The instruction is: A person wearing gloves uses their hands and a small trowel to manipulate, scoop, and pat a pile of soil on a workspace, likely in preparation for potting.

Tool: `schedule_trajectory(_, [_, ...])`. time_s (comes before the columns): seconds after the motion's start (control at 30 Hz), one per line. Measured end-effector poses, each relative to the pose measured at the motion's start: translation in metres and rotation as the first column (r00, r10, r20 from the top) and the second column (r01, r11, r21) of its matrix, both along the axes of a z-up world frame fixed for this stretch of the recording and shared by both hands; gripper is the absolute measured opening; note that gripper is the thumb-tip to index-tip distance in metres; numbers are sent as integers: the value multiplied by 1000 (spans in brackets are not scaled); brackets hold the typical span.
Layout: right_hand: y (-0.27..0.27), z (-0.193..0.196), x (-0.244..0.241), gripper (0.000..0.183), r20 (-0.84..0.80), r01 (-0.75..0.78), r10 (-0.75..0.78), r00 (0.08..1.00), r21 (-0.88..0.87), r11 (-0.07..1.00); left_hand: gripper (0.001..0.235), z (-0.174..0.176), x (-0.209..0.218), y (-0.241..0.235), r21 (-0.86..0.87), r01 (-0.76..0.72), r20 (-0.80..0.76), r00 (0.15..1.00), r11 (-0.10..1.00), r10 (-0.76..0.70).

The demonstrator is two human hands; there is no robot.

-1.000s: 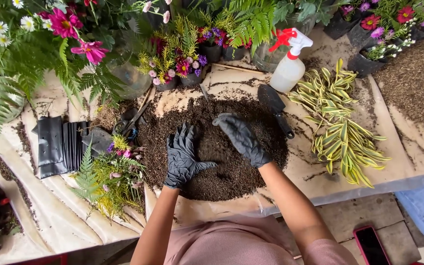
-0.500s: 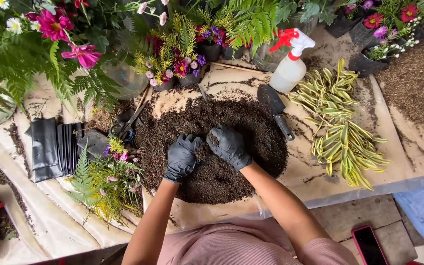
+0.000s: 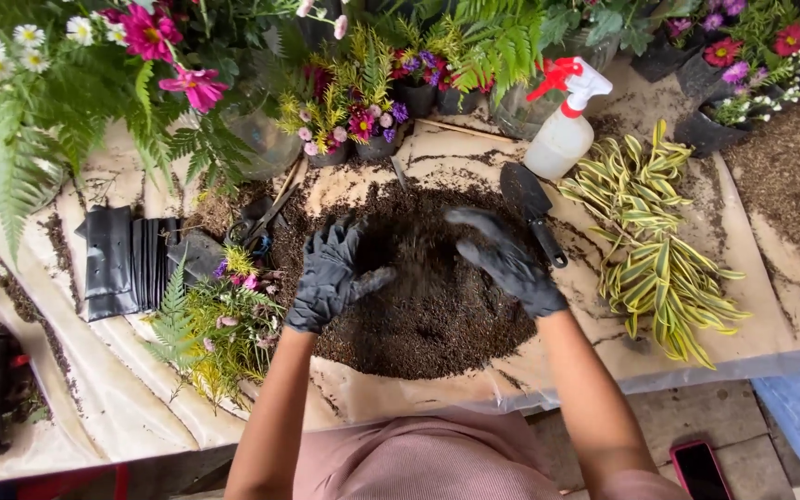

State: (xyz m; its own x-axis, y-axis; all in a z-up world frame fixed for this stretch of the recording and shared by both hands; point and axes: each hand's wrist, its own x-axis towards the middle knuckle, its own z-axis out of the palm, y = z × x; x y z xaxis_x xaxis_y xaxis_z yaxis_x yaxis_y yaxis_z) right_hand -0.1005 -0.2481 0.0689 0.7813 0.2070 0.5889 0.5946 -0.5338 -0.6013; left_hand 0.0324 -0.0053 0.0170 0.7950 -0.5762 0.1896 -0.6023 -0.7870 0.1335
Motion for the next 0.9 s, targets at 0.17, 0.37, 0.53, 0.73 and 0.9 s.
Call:
schedule_trajectory(0.17, [-34, -78, -70, 140, -306, 337, -436, 846, -328, 883, 55, -47, 6, 36, -56, 112, -118, 986, 992, -118])
schedule_trajectory(0.37, [1, -78, -53, 123, -484, 408, -653, 582, -521, 750, 151, -56, -41, 37, 128, 186, -375, 918, 974, -126])
schedule_trajectory(0.53, [-22, -144, -44, 105, -446, 432, -688, 573, -548, 716, 119, -116, -27, 28, 106, 110, -299, 951, 988, -74])
schedule_trajectory(0.73, [-44, -201, -25, 75, -366, 552, -696, 618, -429, 715, 62, -203, 5, 15, -61, -49, -220, 975, 997, 35])
schedule_trajectory(0.9, [-16, -95, 4, 51, -608, 514, -418, 675, -19, 858, 34, -201, 18, 13, -192, 149, -109, 979, 970, -172])
